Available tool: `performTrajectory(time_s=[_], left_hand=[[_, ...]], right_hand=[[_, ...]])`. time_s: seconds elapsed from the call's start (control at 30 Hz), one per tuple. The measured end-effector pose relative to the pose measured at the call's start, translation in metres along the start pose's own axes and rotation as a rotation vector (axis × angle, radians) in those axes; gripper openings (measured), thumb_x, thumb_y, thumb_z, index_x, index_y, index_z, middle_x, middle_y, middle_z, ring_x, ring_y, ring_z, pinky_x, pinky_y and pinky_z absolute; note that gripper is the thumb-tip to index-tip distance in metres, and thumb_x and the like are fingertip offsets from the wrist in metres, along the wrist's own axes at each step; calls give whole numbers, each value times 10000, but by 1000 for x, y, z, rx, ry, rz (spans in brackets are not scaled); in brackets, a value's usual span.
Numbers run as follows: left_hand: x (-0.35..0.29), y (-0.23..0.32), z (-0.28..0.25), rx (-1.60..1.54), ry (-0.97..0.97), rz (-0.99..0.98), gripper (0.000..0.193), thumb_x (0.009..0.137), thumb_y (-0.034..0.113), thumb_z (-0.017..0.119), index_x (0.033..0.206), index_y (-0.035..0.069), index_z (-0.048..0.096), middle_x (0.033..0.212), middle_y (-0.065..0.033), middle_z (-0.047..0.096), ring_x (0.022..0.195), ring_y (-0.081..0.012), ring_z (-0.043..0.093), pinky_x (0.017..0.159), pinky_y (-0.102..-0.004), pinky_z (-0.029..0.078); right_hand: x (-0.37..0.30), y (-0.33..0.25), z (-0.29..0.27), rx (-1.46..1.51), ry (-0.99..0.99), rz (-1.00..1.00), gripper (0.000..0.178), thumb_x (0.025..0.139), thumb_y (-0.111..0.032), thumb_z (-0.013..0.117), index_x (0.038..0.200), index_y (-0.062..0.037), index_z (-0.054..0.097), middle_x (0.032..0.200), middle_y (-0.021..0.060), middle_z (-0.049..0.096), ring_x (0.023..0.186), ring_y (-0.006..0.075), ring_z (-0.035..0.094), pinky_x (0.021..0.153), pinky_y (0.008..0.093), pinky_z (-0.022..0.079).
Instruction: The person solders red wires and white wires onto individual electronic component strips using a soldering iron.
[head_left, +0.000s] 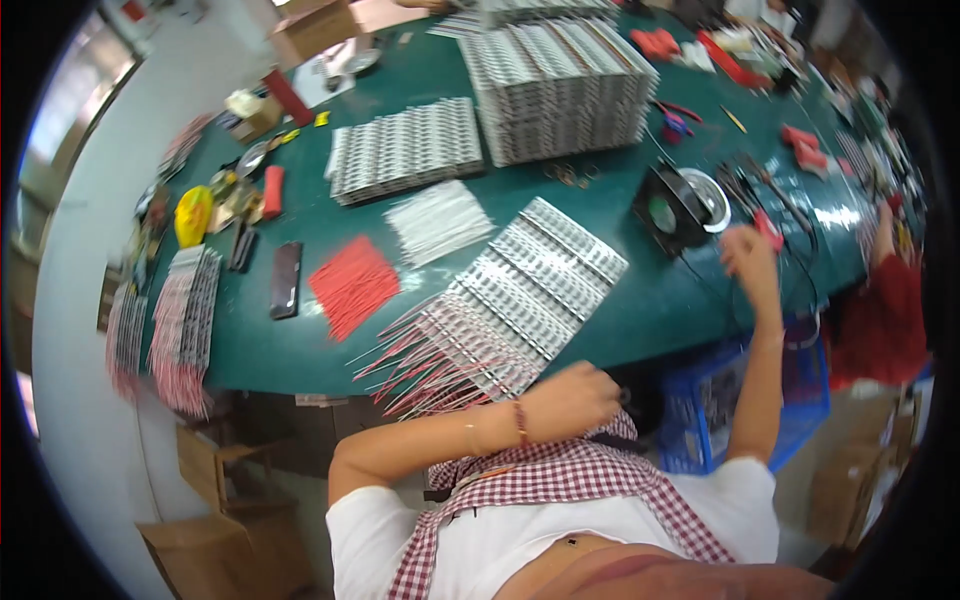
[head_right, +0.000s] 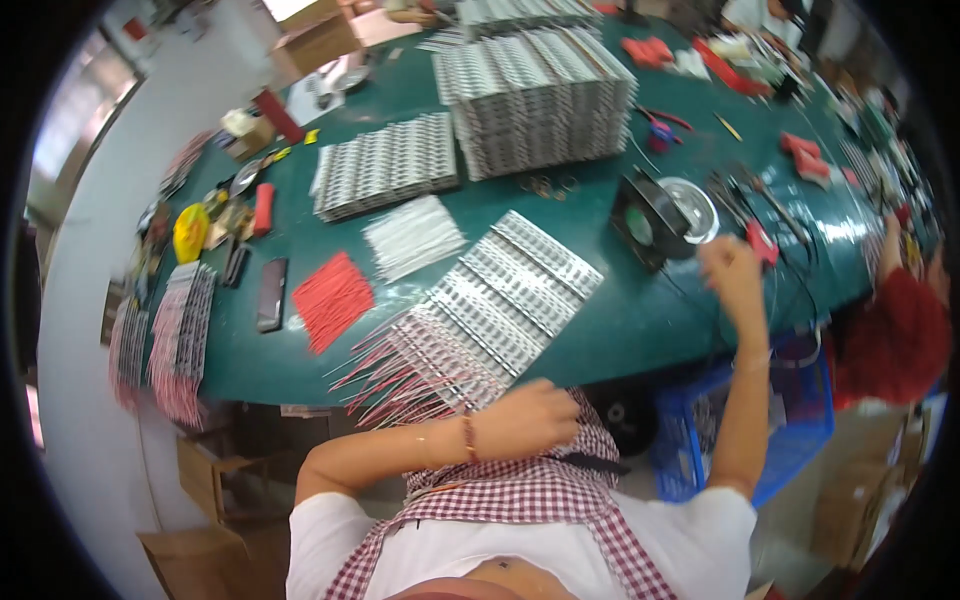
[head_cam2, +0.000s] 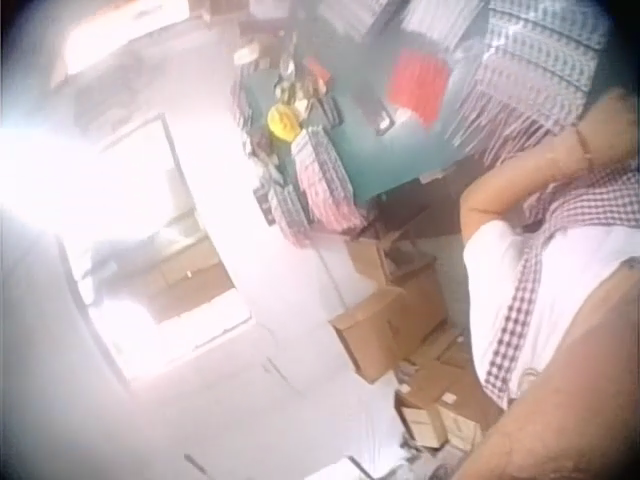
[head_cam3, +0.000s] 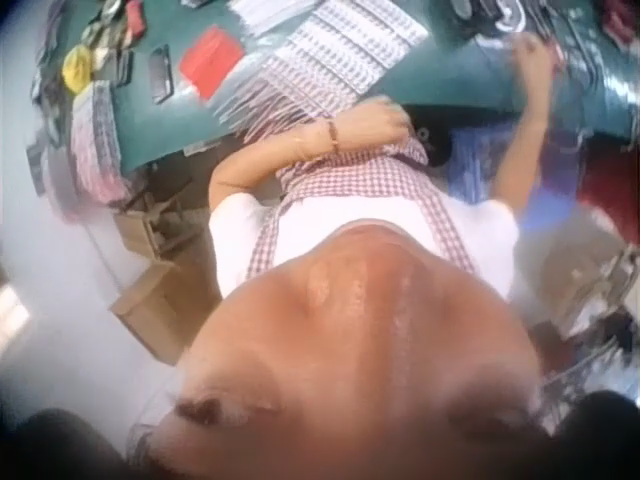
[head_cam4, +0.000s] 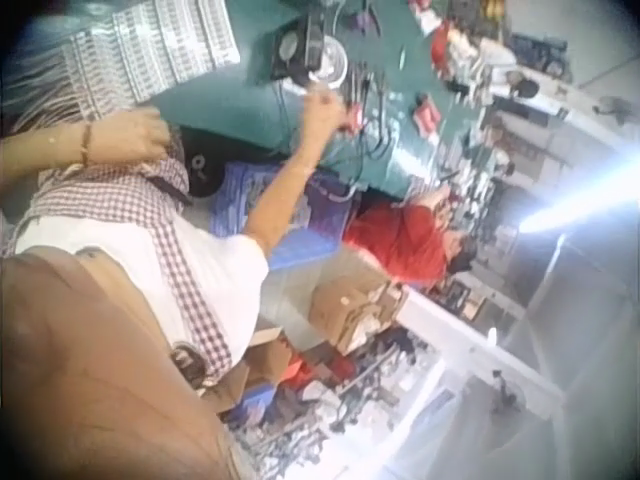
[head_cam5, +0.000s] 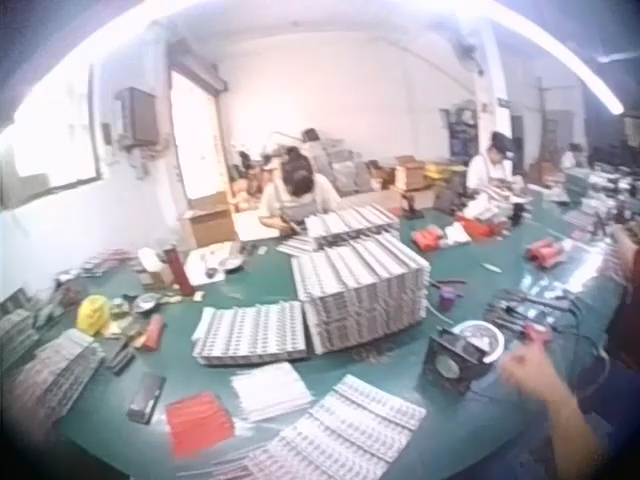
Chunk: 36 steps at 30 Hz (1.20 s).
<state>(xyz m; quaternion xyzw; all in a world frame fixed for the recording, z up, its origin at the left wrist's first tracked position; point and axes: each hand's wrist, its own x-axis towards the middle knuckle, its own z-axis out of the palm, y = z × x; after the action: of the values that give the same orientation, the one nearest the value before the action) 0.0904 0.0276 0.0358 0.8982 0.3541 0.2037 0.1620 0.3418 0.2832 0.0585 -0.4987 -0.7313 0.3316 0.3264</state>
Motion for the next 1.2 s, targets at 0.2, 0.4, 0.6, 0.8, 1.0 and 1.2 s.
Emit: performTrajectory(time_s=[0.2, 0.4, 0.6, 0.8, 1.0, 1.2], left_hand=[[31, 24, 16, -466, 11, 198, 168, 935, 217, 540, 1003, 85, 617, 914, -93, 597, 933, -238, 605, 838, -371, 476], [8, 19, 16, -416, 58, 115, 171, 940, 217, 537, 1009, 83, 618, 921, -94, 599, 938, -237, 605, 842, -369, 476], [16, 19, 19, -402, 95, 105, 174, 944, 217, 535, 1014, 82, 619, 928, -94, 602, 944, -235, 605, 846, -367, 477], [8, 14, 15, -422, 128, 99, 177, 949, 217, 532, 1020, 81, 620, 935, -95, 604, 949, -233, 606, 850, -365, 478], [-14, 20, 23, -470, 122, 63, 181, 953, 217, 529, 1025, 79, 621, 942, -96, 606, 954, -232, 606, 853, -364, 479], [-10, 22, 28, -488, 126, 59, 184, 958, 217, 526, 1031, 78, 622, 948, -97, 609, 959, -230, 607, 857, -362, 480]], right_hand=[[-130, -167, 128, 515, -1287, -552, 193, 822, -180, 695, 920, -14, 690, 1047, 125, 678, 988, 241, 648, 846, 344, 508], [-141, -130, 159, 324, -1476, -268, 243, 859, -248, 694, 921, -22, 628, 947, 91, 618, 901, 227, 619, 803, 355, 503], [-151, -145, 162, 645, -1443, -411, 216, 856, -188, 699, 934, -6, 613, 1010, 87, 634, 937, 191, 595, 879, 327, 476], [-160, -131, 163, 538, -1402, -265, 219, 852, -180, 701, 941, -5, 604, 1017, 75, 610, 950, 180, 570, 891, 313, 459], [-162, -110, 169, 420, -1538, -49, 219, 842, -180, 725, 926, -8, 618, 927, 31, 598, 876, 132, 549, 831, 293, 464], [-165, -125, 168, 676, -1454, -208, 182, 856, -148, 724, 831, -17, 601, 884, 18, 599, 865, 103, 543, 820, 259, 453]])
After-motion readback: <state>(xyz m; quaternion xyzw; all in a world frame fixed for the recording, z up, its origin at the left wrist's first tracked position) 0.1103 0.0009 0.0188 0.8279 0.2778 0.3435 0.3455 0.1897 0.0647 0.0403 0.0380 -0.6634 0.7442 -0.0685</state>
